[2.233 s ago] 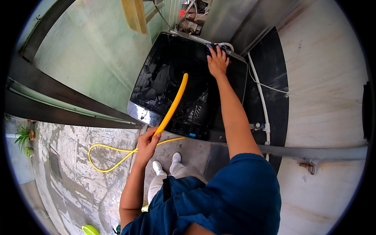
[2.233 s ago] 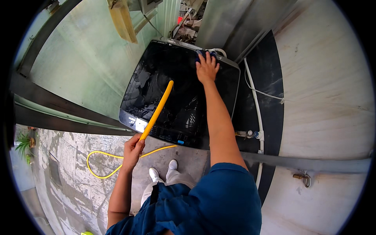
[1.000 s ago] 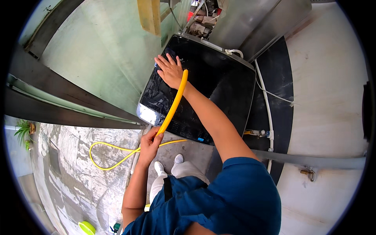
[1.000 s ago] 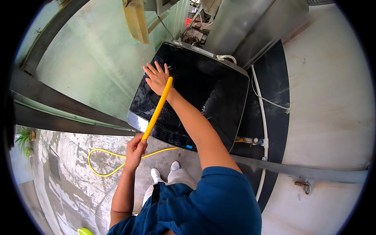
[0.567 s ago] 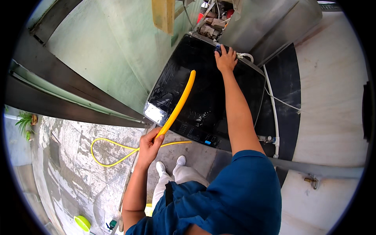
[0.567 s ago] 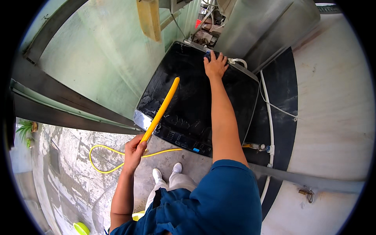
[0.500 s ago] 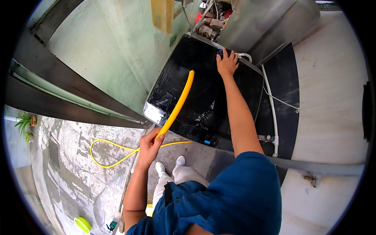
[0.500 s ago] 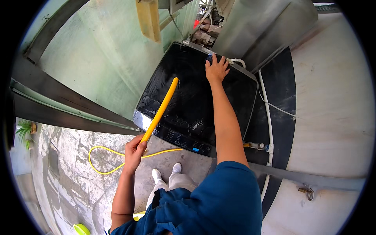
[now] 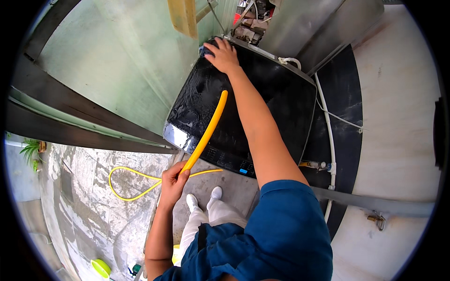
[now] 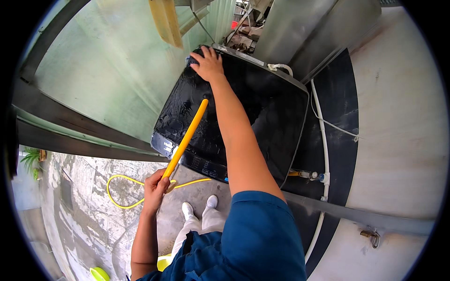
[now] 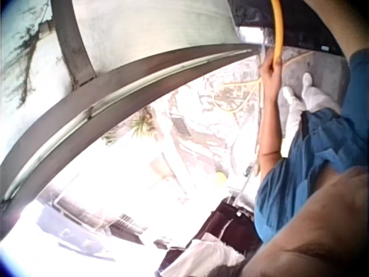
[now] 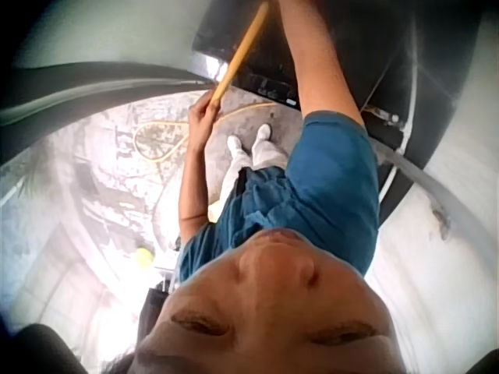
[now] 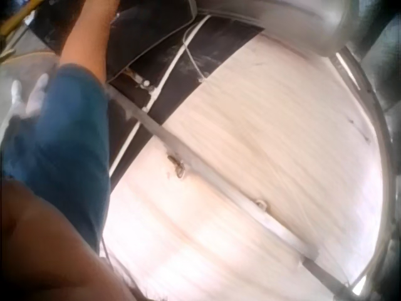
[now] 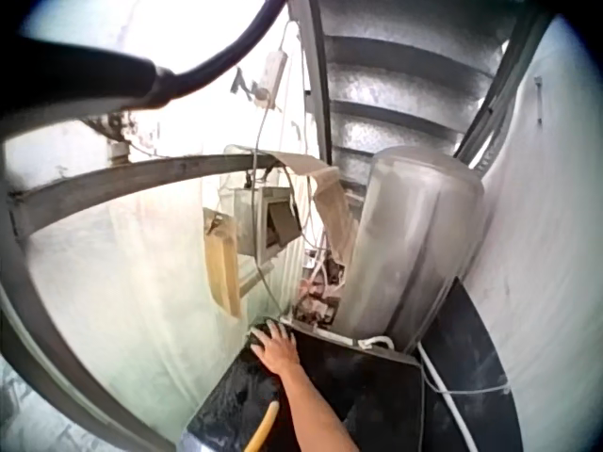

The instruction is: The person wipes the exterior and interior rim of a washing machine using a cloth, then uses a squeegee to clean a glass door and wrings the cloth in a bucket before wiping down a motorcycle seat and mirrors.

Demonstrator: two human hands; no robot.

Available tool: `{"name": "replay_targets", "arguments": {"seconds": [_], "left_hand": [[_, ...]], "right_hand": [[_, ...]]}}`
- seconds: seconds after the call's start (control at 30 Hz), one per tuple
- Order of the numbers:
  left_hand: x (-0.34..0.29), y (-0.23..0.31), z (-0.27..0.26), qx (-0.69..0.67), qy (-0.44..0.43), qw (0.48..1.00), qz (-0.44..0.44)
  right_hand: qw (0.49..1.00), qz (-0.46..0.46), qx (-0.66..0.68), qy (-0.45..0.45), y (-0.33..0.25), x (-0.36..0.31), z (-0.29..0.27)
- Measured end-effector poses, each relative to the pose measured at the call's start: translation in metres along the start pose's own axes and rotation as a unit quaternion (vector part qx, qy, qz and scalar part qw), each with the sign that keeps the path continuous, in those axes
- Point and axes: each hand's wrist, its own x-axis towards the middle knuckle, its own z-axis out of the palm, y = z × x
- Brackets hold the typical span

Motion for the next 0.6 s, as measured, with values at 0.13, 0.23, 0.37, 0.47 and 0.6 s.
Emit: {"name": "replay_targets", "arguments": {"seconds": [0.13, 0.23, 0.37, 0.47, 0.6], "left_hand": [[-0.007, 0.000, 0.003, 0.016, -0.003, 1.000, 0.005], [-0.007, 0.000, 0.004, 0.024, -0.018, 0.999, 0.035], [-0.003, -0.002, 0.010, 0.020, -0.053, 0.996, 0.066], [-0.004, -0.007, 0.005, 0.026, -0.066, 0.996, 0.057], [-0.018, -0.025, -0.011, 0.027, -0.065, 0.995, 0.072]], "right_hand": [[0.973, 0.196, -0.070, 0.100, 0.064, -0.049, -0.029], [0.954, 0.255, -0.118, 0.106, 0.121, -0.113, -0.072], [0.896, 0.382, -0.182, 0.135, 0.167, -0.221, -0.124], [0.878, 0.423, -0.172, 0.145, 0.136, -0.274, -0.125], [0.897, 0.349, -0.219, 0.160, 0.014, -0.288, -0.089]]}}
